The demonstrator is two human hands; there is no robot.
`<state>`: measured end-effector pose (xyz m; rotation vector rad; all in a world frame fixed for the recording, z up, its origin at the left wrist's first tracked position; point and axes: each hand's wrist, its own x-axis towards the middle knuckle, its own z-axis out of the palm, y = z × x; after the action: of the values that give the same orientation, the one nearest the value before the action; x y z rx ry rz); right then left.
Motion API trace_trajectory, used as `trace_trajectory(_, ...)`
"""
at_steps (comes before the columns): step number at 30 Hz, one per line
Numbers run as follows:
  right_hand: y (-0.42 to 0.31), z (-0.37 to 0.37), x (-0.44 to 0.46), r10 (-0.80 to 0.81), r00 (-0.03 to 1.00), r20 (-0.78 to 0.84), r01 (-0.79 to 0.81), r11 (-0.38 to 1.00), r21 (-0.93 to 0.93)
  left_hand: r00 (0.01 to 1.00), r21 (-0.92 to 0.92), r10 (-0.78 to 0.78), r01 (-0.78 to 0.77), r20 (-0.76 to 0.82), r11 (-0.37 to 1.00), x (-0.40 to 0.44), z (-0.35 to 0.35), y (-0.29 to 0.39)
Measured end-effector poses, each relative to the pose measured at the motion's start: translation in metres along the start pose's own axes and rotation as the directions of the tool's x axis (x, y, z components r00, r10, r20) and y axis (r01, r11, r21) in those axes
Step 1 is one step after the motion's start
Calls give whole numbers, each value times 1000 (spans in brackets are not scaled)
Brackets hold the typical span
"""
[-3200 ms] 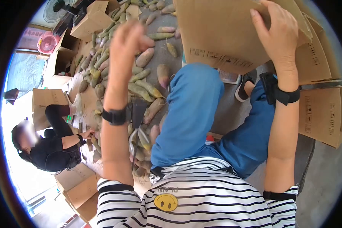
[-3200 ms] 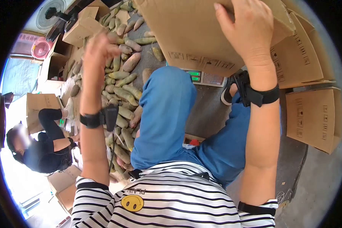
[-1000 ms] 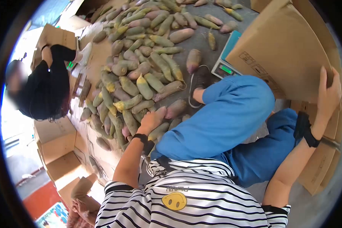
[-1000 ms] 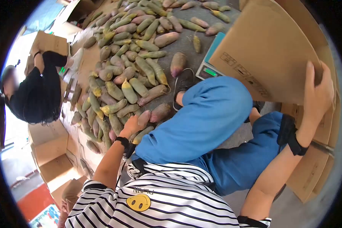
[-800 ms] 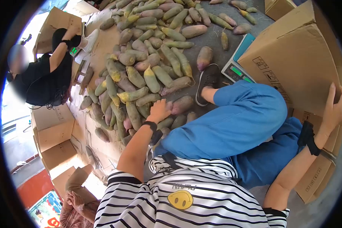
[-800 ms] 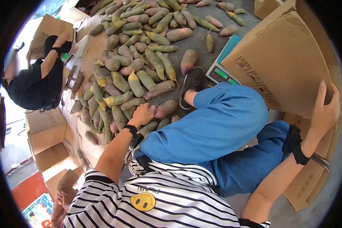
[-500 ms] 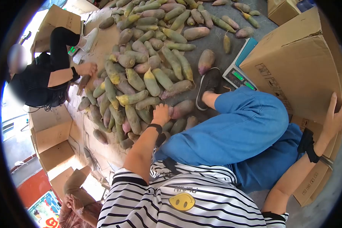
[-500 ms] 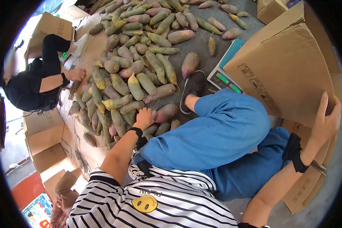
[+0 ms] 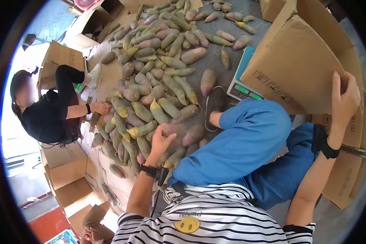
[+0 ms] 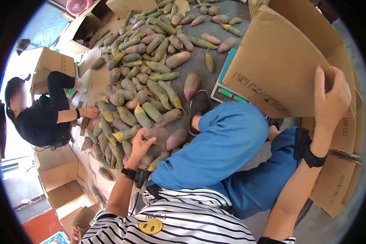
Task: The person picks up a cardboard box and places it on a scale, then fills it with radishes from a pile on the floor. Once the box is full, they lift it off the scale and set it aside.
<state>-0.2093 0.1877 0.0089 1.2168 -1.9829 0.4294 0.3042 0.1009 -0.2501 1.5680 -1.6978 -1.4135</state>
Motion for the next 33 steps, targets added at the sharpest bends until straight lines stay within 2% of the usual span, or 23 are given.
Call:
trace_trajectory(1, -3, -1, 0, 1, 1000, -11, -1, 999, 33, 982, -18, 185, -186, -43, 982, 8, 0, 23)
trace_trajectory(2, -3, -2, -1, 7, 1000, -19, -6, 1000, 29, 989, -183, 147, -146, -8, 972, 18, -1, 58)
trace_trajectory(4, -4, -2, -1, -20, 999, -34, 21, 999, 31, 919, -142, 378, -391, -110, 909, 33, 3, 143)
trace_trajectory(5, -5, -3, -1, -23, 999, -44, 24, 999, 40, 895, -240, 437, -445, -89, 863, 34, 7, 198)
trace_trajectory(7, -3, -3, -2, -9, 999, -31, 10, 999, 41, 694, -365, 701, -704, -167, 609, 41, 23, 292)
trace_trajectory(8, -2, -4, -2, 5, 1000, -9, -5, 999, 45, 662, -402, 707, -734, -248, 547, 47, 33, 323)
trace_trajectory(9, -1, -3, -2, 3, 1000, -14, -2, 999, 49, 477, -449, 869, -809, -128, 379, 39, 42, 373)
trace_trajectory(10, 0, -3, -2, 6, 1000, -15, -5, 998, 57, 477, -445, 869, -812, -132, 379, 34, 54, 405)
trace_trajectory(13, -1, -5, -2, 13, 1000, -11, -12, 997, 78, -23, -450, 983, -887, -183, -104, 37, 94, 465)
trace_trajectory(14, -1, -6, -3, 21, 1000, -11, -20, 996, 88, -143, -599, 980, -776, -139, -198, 60, 114, 470)
trace_trajectory(16, -1, -6, -2, 12, 1000, -19, -10, 996, 88, 266, -163, 950, -957, -163, 240, 69, 125, 447)
trace_trajectory(18, 0, -4, -4, 11, 999, -33, -8, 996, 87, 402, -53, 912, -912, 79, 406, 79, 111, 391)
trace_trajectory(19, 1, -4, -4, 9, 1000, -21, -8, 997, 77, 556, -80, 820, -819, 138, 569, 84, 110, 350)
trace_trajectory(20, 2, -3, -4, 4, 1000, -10, -3, 998, 69, 705, 151, 620, -694, 346, 704, 77, 96, 311)
trace_trajectory(21, 2, -4, -5, 3, 1000, -12, -3, 997, 73, 738, 201, 528, -643, 421, 739, 70, 88, 265)
trace_trajectory(22, 3, -4, -5, 21, 1000, 23, -23, 995, 94, 742, 382, 452, -653, 496, 653, 61, 78, 212)
trace_trajectory(23, 3, -4, -4, 35, 998, 57, -41, 993, 114, 817, 620, 212, -552, 537, 557, 45, 67, 161)
trace_trajectory(24, 2, -3, -4, 26, 998, 57, -33, 992, 119, 825, 698, 192, -554, 531, 453, 28, 54, 100)
trace_trajectory(25, 1, -2, -4, 7, 999, 36, -10, 997, 79, 847, 812, -17, -504, 531, 294, 10, 43, 48)
trace_trajectory(27, 2, -1, -3, -24, 1000, 14, 23, 998, 53, 781, 864, -375, -482, 499, 147, -28, 13, -28)
trace_trajectory(28, 8, 1, -3, 13, 1000, 28, -15, 998, 66, 716, 890, -536, -416, 447, 186, -45, 3, -37)
trace_trajectory(32, 11, 7, -2, 3, 1000, 14, -3, 999, 44, 821, 880, -431, -170, 375, 443, -87, -20, -53)
trace_trajectory(33, 11, 6, -1, 34, 999, 41, -36, 997, 64, 857, 848, -341, -186, 387, 496, -91, -23, -69)
